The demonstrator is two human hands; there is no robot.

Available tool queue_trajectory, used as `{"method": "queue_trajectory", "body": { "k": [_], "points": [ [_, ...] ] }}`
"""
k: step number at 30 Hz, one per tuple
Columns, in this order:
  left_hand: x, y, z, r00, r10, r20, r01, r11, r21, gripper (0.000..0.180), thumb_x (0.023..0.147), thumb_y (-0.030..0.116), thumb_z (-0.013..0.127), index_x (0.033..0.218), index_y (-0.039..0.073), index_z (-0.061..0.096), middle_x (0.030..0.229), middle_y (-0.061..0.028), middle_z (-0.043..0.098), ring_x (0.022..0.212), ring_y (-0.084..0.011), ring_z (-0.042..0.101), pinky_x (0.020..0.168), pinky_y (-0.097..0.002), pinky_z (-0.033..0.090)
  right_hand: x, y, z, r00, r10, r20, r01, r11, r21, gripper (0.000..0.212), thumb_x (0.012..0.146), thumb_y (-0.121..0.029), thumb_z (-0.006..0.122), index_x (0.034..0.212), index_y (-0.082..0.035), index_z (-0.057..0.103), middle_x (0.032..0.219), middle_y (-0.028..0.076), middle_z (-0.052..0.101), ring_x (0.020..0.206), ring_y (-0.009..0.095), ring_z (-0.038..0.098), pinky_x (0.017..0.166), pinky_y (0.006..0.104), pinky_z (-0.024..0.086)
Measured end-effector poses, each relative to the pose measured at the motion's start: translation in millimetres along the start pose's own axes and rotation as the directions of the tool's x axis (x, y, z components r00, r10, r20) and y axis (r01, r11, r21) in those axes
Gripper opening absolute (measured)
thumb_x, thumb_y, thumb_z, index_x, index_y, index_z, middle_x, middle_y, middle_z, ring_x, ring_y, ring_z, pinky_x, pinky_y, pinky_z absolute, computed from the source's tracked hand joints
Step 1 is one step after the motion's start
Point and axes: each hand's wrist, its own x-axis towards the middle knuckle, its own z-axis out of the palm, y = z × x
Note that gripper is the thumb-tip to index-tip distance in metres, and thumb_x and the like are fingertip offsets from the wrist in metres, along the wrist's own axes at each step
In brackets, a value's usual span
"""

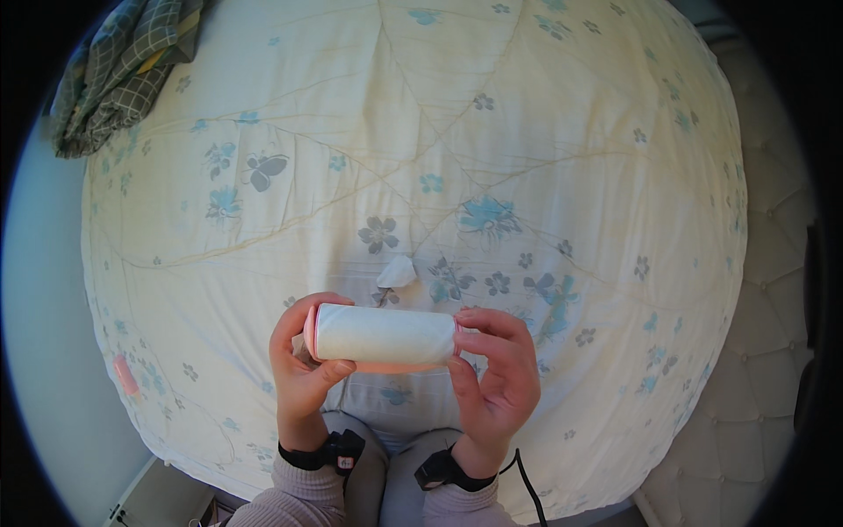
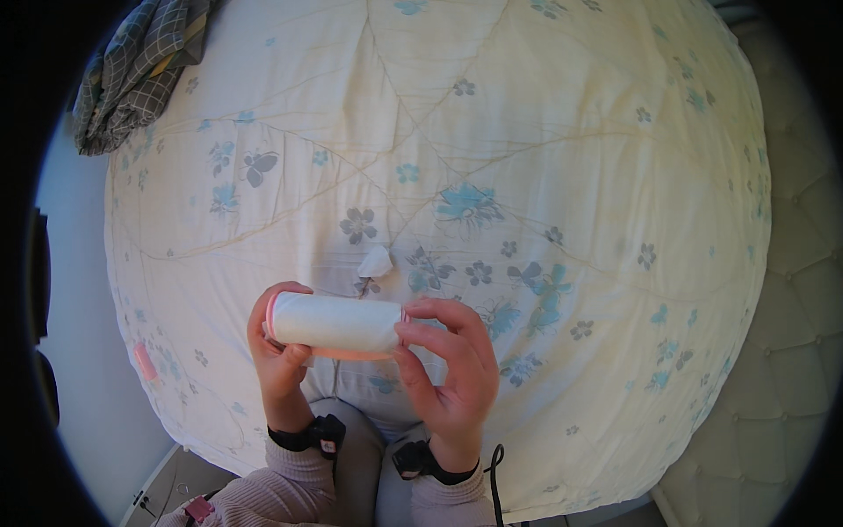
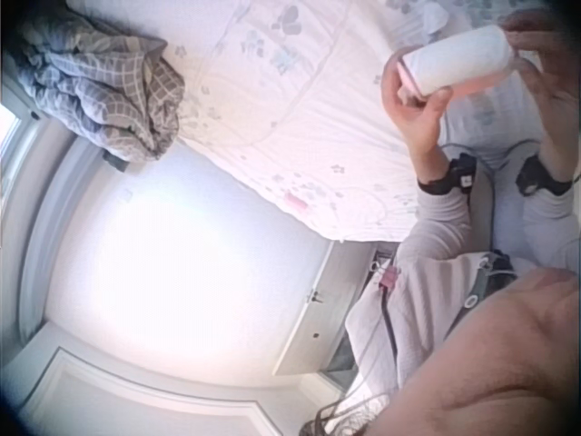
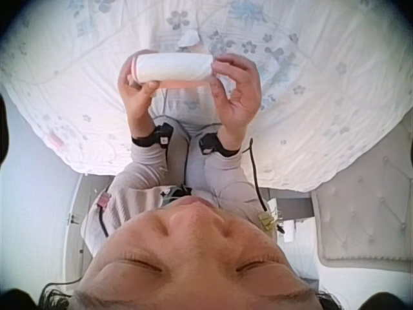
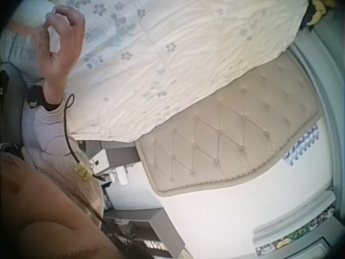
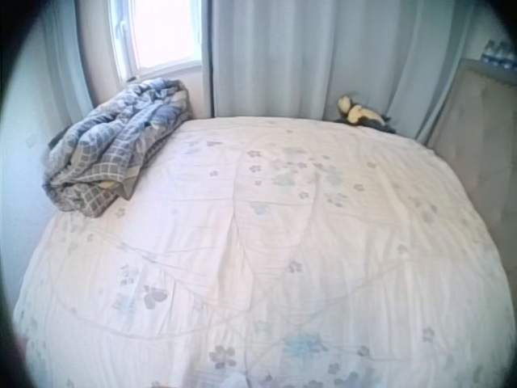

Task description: The person uses a pink lint roller to roll over a floral-patterned bedsheet, then removes the used adhesive sheet and wipes the bed with a white tissue. The person continues rolling and wiping across the bed surface.

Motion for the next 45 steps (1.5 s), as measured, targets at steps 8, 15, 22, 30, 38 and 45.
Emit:
{"method": "queue_trajectory", "body": {
  "k": [8, 15, 22, 30, 38, 45],
  "points": [
    [-3.0, 3.2, 6.7, 0.998, 0.066, 0.008, -0.066, 0.998, -0.012, 0.072, 0.071, 0.024, 0.093, 0.127, -0.004, 0.058, 0.118, -0.0111, 0.065, 0.106, -0.0189, 0.063, 0.091, -0.0321, 0.052, -0.1, -0.3, -6.4, 0.999, 0.040, -0.005, -0.040, 0.999, -0.033, 0.022, 0.077, -0.002, 0.080, 0.097, -0.002, 0.070, 0.107, 0.014, 0.070, 0.095, 0.026, 0.067, 0.083, 0.0334, 0.053],
    [-5.7, -0.8, 10.8, 0.996, 0.094, -0.007, -0.094, 0.995, 0.046, 0.072, 0.072, 0.024, 0.092, 0.127, -0.005, 0.058, 0.118, -0.0125, 0.065, 0.105, -0.0199, 0.064, 0.090, -0.0328, 0.052, -0.5, 6.3, -10.0, 0.997, 0.070, 0.010, -0.070, 0.997, -0.030, 0.021, 0.077, 0.000, 0.080, 0.095, -0.002, 0.070, 0.107, 0.014, 0.070, 0.095, 0.025, 0.067, 0.084, 0.0332, 0.053],
    [-4.0, -2.9, 12.5, 0.991, 0.130, 0.018, -0.131, 0.987, 0.094, 0.072, 0.072, 0.025, 0.092, 0.127, -0.005, 0.058, 0.117, -0.0134, 0.065, 0.104, -0.0207, 0.064, 0.090, -0.0330, 0.052, 0.7, 9.5, -10.9, 0.996, 0.092, -0.006, -0.092, 0.996, -0.013, 0.023, 0.075, 0.003, 0.080, 0.095, -0.002, 0.071, 0.108, 0.014, 0.070, 0.096, 0.026, 0.068, 0.084, 0.0332, 0.054],
    [-3.3, -2.4, 11.8, 0.990, 0.134, 0.045, -0.138, 0.983, 0.119, 0.072, 0.072, 0.027, 0.092, 0.126, -0.006, 0.059, 0.115, -0.0132, 0.067, 0.103, -0.0211, 0.065, 0.090, -0.0334, 0.052, 3.0, 12.6, -17.6, 0.998, 0.053, 0.045, -0.052, 0.999, -0.014, 0.023, 0.073, 0.003, 0.081, 0.094, -0.003, 0.072, 0.104, 0.012, 0.071, 0.096, 0.025, 0.068, 0.084, 0.0331, 0.054],
    [-2.8, -2.6, 12.9, 0.989, 0.148, 0.029, -0.151, 0.976, 0.157, 0.071, 0.071, 0.031, 0.092, 0.123, -0.005, 0.061, 0.113, -0.0124, 0.067, 0.101, -0.0202, 0.065, 0.088, -0.0326, 0.052, 2.3, 13.7, -18.5, 0.992, 0.115, 0.060, -0.116, 0.993, 0.016, 0.025, 0.073, 0.002, 0.081, 0.096, -0.003, 0.072, 0.105, 0.011, 0.071, 0.097, 0.024, 0.068, 0.085, 0.0324, 0.053],
    [-2.6, -2.1, 10.1, 0.992, 0.124, 0.040, -0.129, 0.973, 0.190, 0.072, 0.068, 0.036, 0.094, 0.119, -0.005, 0.063, 0.111, -0.0118, 0.067, 0.099, -0.0186, 0.065, 0.086, -0.0307, 0.051, 2.5, 12.4, -19.8, 0.979, 0.182, 0.090, -0.191, 0.975, 0.114, 0.028, 0.073, 0.004, 0.081, 0.099, -0.001, 0.071, 0.107, 0.012, 0.069, 0.101, 0.023, 0.067, 0.088, 0.0322, 0.053]
  ]
}}
